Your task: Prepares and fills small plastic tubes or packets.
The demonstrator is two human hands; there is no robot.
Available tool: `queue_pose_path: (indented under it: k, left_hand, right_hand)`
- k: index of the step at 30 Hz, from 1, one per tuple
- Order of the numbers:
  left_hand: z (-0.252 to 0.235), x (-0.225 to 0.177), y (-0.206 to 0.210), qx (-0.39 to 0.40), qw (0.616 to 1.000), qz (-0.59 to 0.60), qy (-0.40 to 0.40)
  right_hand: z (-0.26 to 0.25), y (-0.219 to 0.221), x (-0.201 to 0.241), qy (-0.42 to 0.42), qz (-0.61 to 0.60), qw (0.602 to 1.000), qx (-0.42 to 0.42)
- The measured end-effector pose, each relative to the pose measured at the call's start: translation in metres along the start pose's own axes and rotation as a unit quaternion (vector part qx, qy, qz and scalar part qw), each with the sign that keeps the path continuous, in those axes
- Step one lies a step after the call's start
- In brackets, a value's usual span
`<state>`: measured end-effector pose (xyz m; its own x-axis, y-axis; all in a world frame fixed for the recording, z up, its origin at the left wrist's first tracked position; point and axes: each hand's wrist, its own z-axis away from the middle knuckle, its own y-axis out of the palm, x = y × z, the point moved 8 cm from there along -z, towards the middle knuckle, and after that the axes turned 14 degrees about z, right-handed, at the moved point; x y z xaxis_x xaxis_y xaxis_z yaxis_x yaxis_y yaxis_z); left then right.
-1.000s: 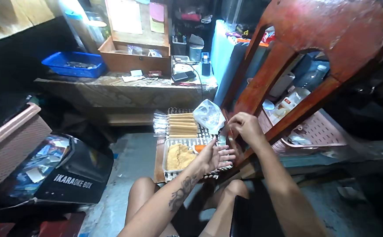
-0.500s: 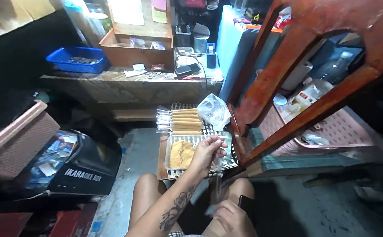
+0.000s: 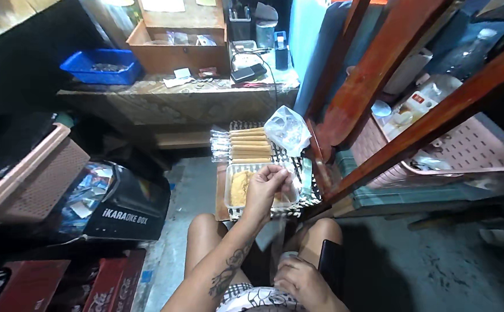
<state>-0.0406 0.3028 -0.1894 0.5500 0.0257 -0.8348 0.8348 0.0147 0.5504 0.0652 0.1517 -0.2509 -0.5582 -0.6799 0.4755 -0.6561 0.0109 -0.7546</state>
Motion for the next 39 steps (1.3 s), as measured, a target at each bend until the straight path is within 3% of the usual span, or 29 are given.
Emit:
queue_pose_path:
  k: [2, 4, 5, 6, 8, 10, 12, 14, 17, 20, 26, 32, 35, 39]
  left_hand:
    - [-0.003, -0.013, -0.010, 0.034, 0.972, -0.225, 0.057]
    - [-0.003, -0.022, -0.020, 0.083, 0.847, -0.520, 0.071]
    - [0.000, -0.022, -0.027, 0.103, 0.801, -0.586, 0.062]
    - [0.006, -0.021, -0.031, 0.125, 0.786, -0.603, 0.055]
    - [0.030, -0.024, -0.024, 0.213, 0.825, -0.522, 0.052]
    - [0.064, -0.018, -0.008, 0.342, 0.879, -0.332, 0.031]
    - [0.090, -0.004, 0.003, 0.408, 0.899, -0.157, -0.038]
    - [0.099, 0.007, -0.001, 0.376, 0.919, -0.095, -0.075]
    - [0.098, 0.015, -0.016, 0.230, 0.963, -0.103, -0.096]
    - [0.097, 0.015, -0.026, 0.167, 0.977, -0.098, -0.084]
    - [0.097, 0.015, -0.036, 0.136, 0.983, -0.092, -0.084]
    - [0.098, 0.016, -0.037, 0.144, 0.981, -0.118, -0.059]
    - [0.099, 0.018, -0.039, 0.164, 0.975, -0.138, -0.056]
    - [0.093, 0.009, -0.059, 0.169, 0.964, -0.198, -0.042]
  right_hand:
    - [-0.003, -0.012, 0.012, -0.024, -0.085, 0.996, 0.012]
    - [-0.010, -0.036, 0.024, -0.030, -0.162, 0.986, -0.004]
    - [-0.014, -0.050, 0.027, -0.020, -0.185, 0.982, -0.020]
    - [-0.018, -0.061, 0.026, 0.001, -0.207, 0.978, -0.038]
    - [-0.024, -0.075, 0.015, 0.071, -0.252, 0.963, -0.063]
    - [-0.028, -0.077, -0.001, 0.154, -0.294, 0.940, -0.075]
    - [-0.033, -0.073, -0.014, 0.215, -0.339, 0.912, -0.086]
    - [-0.038, -0.069, -0.024, 0.254, -0.376, 0.886, -0.091]
    - [-0.040, -0.063, -0.031, 0.296, -0.412, 0.857, -0.087]
    - [-0.040, -0.059, -0.034, 0.332, -0.434, 0.834, -0.071]
    - [-0.042, -0.054, -0.037, 0.319, -0.454, 0.830, -0.052]
    - [-0.052, -0.051, -0.033, 0.276, -0.375, 0.883, -0.051]
    - [-0.052, -0.056, -0.038, 0.277, -0.331, 0.896, -0.101]
    - [-0.042, -0.085, -0.060, 0.317, -0.301, 0.880, -0.187]
